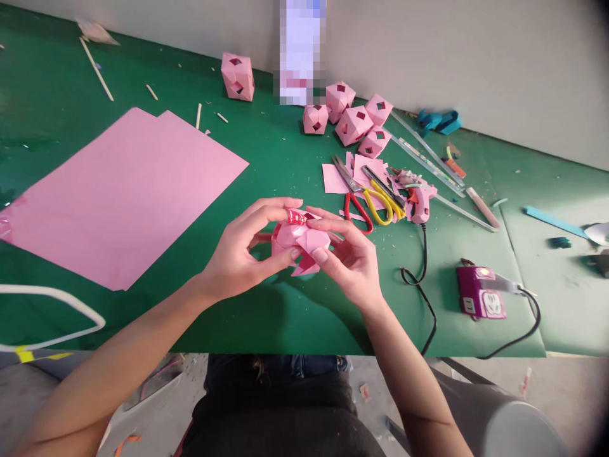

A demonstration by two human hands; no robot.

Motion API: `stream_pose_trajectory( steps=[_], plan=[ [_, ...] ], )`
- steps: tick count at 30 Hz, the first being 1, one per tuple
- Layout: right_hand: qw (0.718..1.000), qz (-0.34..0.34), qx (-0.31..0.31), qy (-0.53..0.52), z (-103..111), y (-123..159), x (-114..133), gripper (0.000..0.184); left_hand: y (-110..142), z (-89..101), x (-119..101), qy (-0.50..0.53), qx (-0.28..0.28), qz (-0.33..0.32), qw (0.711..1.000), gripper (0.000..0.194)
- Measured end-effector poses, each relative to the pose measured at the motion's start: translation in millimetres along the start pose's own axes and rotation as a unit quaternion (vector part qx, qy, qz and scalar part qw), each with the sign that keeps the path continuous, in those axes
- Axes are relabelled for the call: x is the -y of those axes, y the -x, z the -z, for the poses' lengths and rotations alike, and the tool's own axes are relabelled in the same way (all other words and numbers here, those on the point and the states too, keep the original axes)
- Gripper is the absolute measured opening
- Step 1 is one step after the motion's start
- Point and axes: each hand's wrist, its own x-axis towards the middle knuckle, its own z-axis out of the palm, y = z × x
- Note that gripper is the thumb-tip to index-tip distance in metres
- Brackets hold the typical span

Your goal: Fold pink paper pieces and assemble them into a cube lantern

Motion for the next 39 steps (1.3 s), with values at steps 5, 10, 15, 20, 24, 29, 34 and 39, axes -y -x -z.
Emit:
stream_pose_trajectory(
  steps=[5, 10, 15, 20, 24, 29, 34, 39],
  plan=[
    [1.0, 0.019, -0.022, 0.007, -0.7, -2.2, -0.4, 0.035, 1.3, -4.8, -1.5, 0.091, -0.017, 0.025, 0.995, 0.042],
    [0.998, 0.046, -0.03, 0.034, -0.6, -3.4, 1.9, 0.03, -0.5, -5.8, -3.1, 0.084, -0.022, 0.025, 0.996, 0.036],
    [0.995, 0.066, -0.055, 0.051, -2.3, -2.1, 1.5, 0.025, -1.2, -5.8, -1.2, 0.05, -0.035, -0.003, 0.998, 0.035],
    [0.99, 0.087, -0.078, 0.078, -3.9, -2.0, -0.4, 0.023, -1.5, -7.0, -0.9, 0.053, -0.039, -0.012, 0.998, 0.032],
    [0.991, 0.076, -0.081, 0.077, -5.4, -1.7, -1.8, 0.027, 0.3, -8.3, -1.3, 0.062, -0.037, 0.002, 0.997, 0.034],
    [0.99, 0.078, -0.089, 0.078, -7.6, -0.1, -3.0, 0.028, 2.1, -9.8, -2.6, 0.071, -0.032, 0.016, 0.997, 0.034],
    [0.991, 0.066, -0.09, 0.08, -7.6, 0.9, -2.8, 0.03, 1.7, -10.3, -2.8, 0.06, -0.03, 0.015, 0.998, 0.034],
    [0.993, 0.073, -0.066, 0.058, -5.4, 1.9, -2.2, 0.026, 2.9, -11.1, -1.8, 0.068, -0.041, 0.017, 0.997, 0.033]
  ],
)
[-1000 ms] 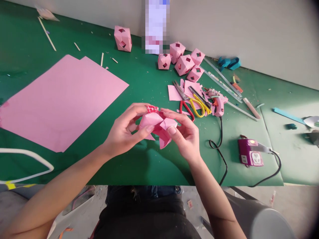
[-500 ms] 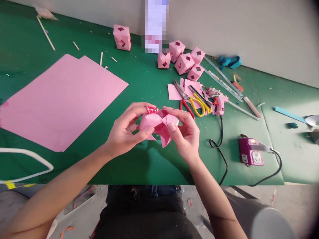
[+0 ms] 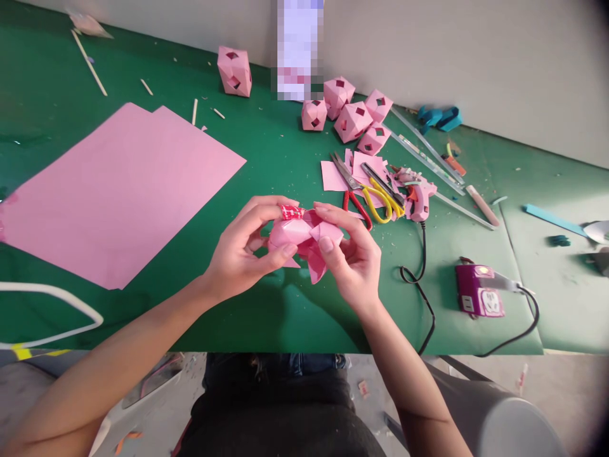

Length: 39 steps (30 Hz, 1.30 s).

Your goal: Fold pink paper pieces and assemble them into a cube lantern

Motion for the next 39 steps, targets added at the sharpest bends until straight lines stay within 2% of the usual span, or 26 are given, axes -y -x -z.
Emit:
stream_pose_trajectory(
  steps=[4, 9, 13, 17, 22, 26, 31, 34, 39],
  plan=[
    [1.0, -0.003, 0.003, 0.02, 0.6, -1.4, 2.3, 0.026, -0.6, -0.3, 1.5, -0.005, -0.001, 0.0, 1.0, 0.034],
    [0.998, 0.026, -0.021, 0.051, -0.5, -3.3, 3.7, 0.024, -2.5, -0.3, 2.5, 0.002, -0.02, -0.027, 0.999, 0.034],
    [0.999, 0.027, -0.003, 0.046, -1.3, -0.8, -0.5, 0.032, -0.4, -1.1, 1.3, 0.01, -0.01, -0.003, 1.0, 0.035],
    [0.998, 0.058, -0.004, 0.033, -2.9, 1.7, -6.3, 0.038, 1.2, -3.1, 0.9, 0.03, -0.001, -0.012, 0.999, 0.036],
    [0.991, 0.093, -0.025, 0.095, -5.5, 3.4, -10.4, 0.049, 1.3, -4.3, 1.4, 0.014, 0.0, -0.019, 1.0, 0.034],
    [0.988, 0.093, -0.018, 0.119, -7.5, 4.5, -9.8, 0.059, 3.3, -5.9, 5.0, 0.02, 0.008, -0.025, 0.999, 0.041],
    [0.985, 0.129, -0.011, 0.114, -15.6, 6.2, -12.4, 0.061, 3.8, -10.1, 15.0, 0.032, 0.03, -0.087, 0.995, 0.058],
    [0.981, 0.163, -0.011, 0.106, -20.8, 7.5, -16.6, 0.063, 1.9, -10.9, 19.8, 0.023, 0.037, -0.135, 0.99, 0.059],
    [0.983, 0.143, 0.017, 0.118, -22.5, 8.8, -17.8, 0.071, -0.1, -10.4, 23.6, 0.003, 0.033, -0.168, 0.985, 0.056]
  ],
)
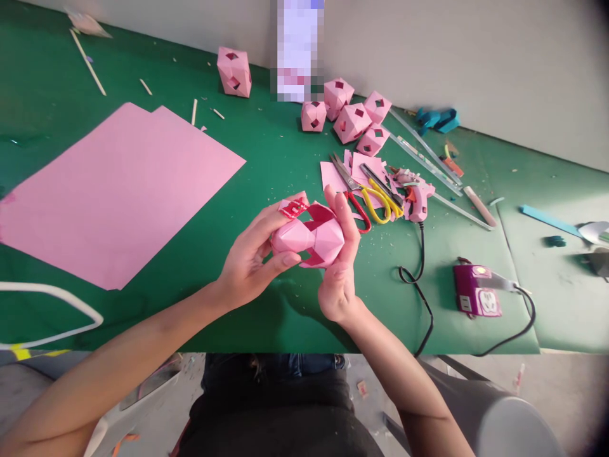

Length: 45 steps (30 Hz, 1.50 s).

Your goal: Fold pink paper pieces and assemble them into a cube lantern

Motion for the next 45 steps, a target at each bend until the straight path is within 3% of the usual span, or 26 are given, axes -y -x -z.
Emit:
stream_pose_trajectory(
  steps=[7, 11, 15, 21, 26, 28, 31, 34, 37, 40, 45],
  plan=[
    [0.999, -0.014, 0.026, -0.024, 4.4, -1.8, 5.9, 0.066, 0.7, 0.7, -3.5, -0.031, 0.007, 0.008, 0.999, 0.056],
    [0.998, -0.048, 0.044, 0.01, 8.2, -2.5, 7.8, 0.063, -1.7, 3.2, -9.8, -0.069, -0.001, 0.046, 0.997, 0.048],
    [0.994, -0.089, 0.051, -0.024, 11.3, -3.2, 6.8, 0.064, -6.9, 4.8, -15.4, -0.095, -0.015, 0.094, 0.991, 0.043],
    [0.996, -0.065, 0.054, -0.031, 10.0, -2.5, 3.2, 0.055, -12.9, -0.6, -22.9, -0.105, -0.058, 0.15, 0.981, 0.037],
    [0.996, -0.063, 0.044, -0.054, 6.1, 0.7, -2.2, 0.065, -9.2, 1.3, -18.2, -0.052, -0.059, 0.2, 0.977, 0.046],
    [0.995, -0.065, 0.019, -0.068, 5.6, 1.8, -3.6, 0.064, -6.8, 6.4, -15.5, 0.001, -0.035, 0.211, 0.977, 0.055],
    [0.99, -0.11, -0.036, -0.076, 6.4, 2.3, -3.2, 0.049, -4.9, 15.6, -12.7, 0.052, 0.062, 0.211, 0.974, 0.069],
    [0.979, -0.166, -0.076, -0.092, 7.9, 0.8, -0.4, 0.042, -5.5, 21.8, -11.5, -0.038, 0.12, 0.156, 0.98, 0.08],
    [0.974, -0.192, -0.074, -0.096, 9.2, -1.5, 2.7, 0.042, -6.7, 22.7, -11.0, -0.108, 0.113, 0.102, 0.982, 0.062],
    [0.98, -0.179, -0.033, -0.083, 11.6, -4.0, 5.1, 0.048, -7.1, 20.3, -10.8, -0.093, 0.071, 0.114, 0.987, 0.032],
    [0.989, -0.14, 0.009, -0.052, 17.6, -9.1, 8.2, 0.036, -7.9, 15.9, -11.6, -0.055, -0.006, 0.146, 0.988, 0.028]
  ],
)
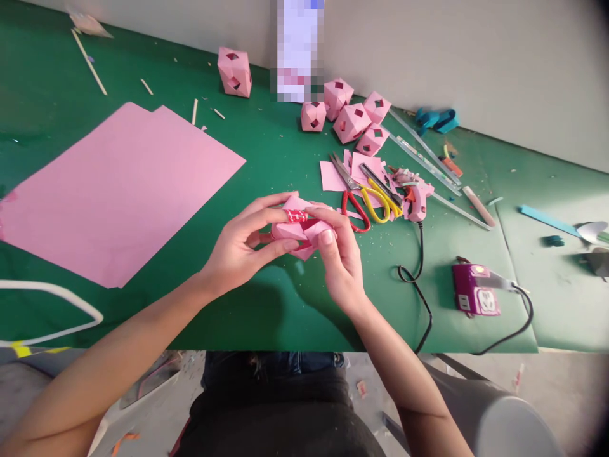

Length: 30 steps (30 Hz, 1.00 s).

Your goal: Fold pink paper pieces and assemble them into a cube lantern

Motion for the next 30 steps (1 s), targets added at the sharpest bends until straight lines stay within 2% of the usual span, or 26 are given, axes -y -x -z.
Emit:
stream_pose_trajectory(
  steps=[7, 13, 21, 25, 30],
  plan=[
    [0.999, -0.004, 0.022, 0.023, 1.1, -2.1, 3.1, 0.045, 0.6, -5.9, 0.8, -0.022, -0.054, -0.001, 0.998, 0.029],
    [0.998, -0.01, 0.061, -0.025, 3.5, 0.6, -1.3, 0.053, -0.1, -5.5, -2.4, 0.003, -0.062, 0.013, 0.998, 0.033],
    [0.999, 0.021, 0.048, -0.011, 8.5, -2.9, -3.6, 0.042, -1.7, -0.5, -2.6, 0.045, -0.041, -0.014, 0.998, 0.031],
    [0.997, 0.029, 0.061, -0.03, 9.0, -2.2, -5.9, 0.04, -1.1, -2.2, -2.7, 0.025, -0.061, -0.025, 0.998, 0.028],
    [0.999, 0.014, 0.049, -0.005, 7.8, -2.4, -7.9, 0.042, 0.0, -6.1, -1.3, -0.022, -0.085, -0.019, 0.996, 0.029]
  ],
)
